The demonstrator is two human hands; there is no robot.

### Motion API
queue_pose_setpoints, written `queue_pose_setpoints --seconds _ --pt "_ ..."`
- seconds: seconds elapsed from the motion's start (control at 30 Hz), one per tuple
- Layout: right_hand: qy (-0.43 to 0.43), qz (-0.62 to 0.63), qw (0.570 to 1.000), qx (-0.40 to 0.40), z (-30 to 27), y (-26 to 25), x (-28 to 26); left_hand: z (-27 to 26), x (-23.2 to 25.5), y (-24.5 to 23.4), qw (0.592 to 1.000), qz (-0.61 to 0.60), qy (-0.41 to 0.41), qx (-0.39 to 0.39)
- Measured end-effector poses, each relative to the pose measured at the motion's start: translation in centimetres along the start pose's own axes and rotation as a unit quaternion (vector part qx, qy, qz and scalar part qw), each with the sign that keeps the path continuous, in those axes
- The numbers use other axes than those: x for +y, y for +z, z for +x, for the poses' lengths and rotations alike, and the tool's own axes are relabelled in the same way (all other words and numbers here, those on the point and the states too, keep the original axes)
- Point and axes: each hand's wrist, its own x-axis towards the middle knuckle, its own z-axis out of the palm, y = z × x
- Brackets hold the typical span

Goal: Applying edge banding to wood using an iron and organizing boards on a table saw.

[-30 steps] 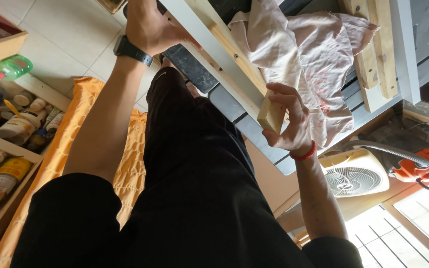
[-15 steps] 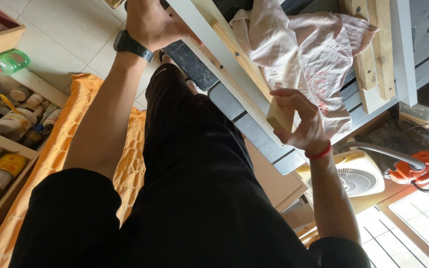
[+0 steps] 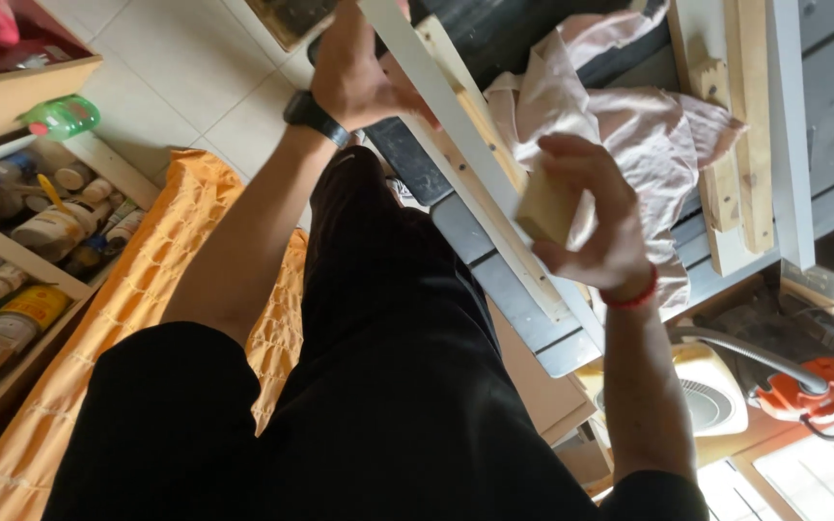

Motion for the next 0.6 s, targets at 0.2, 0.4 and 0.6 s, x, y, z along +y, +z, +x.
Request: queue_pose_setpoints --seconds 0.2,0.4,0.6 --pt "-0.144 -0.077 0.986 0.018 11.2 4.8 0.5 0.7 0.9 -0.3 0.996 -0.066 0.031 0.055" --pt "-0.126 -0.123 0.984 0.015 16.0 6.6 0.9 0.3 0.4 0.3 0.991 -0.102 0.022 0.082" --pt "-0.100 -0.061 0.993 -0.012 16.2 5.9 2.1 0.5 0.1 0.5 0.992 -0.081 0.051 0.082"
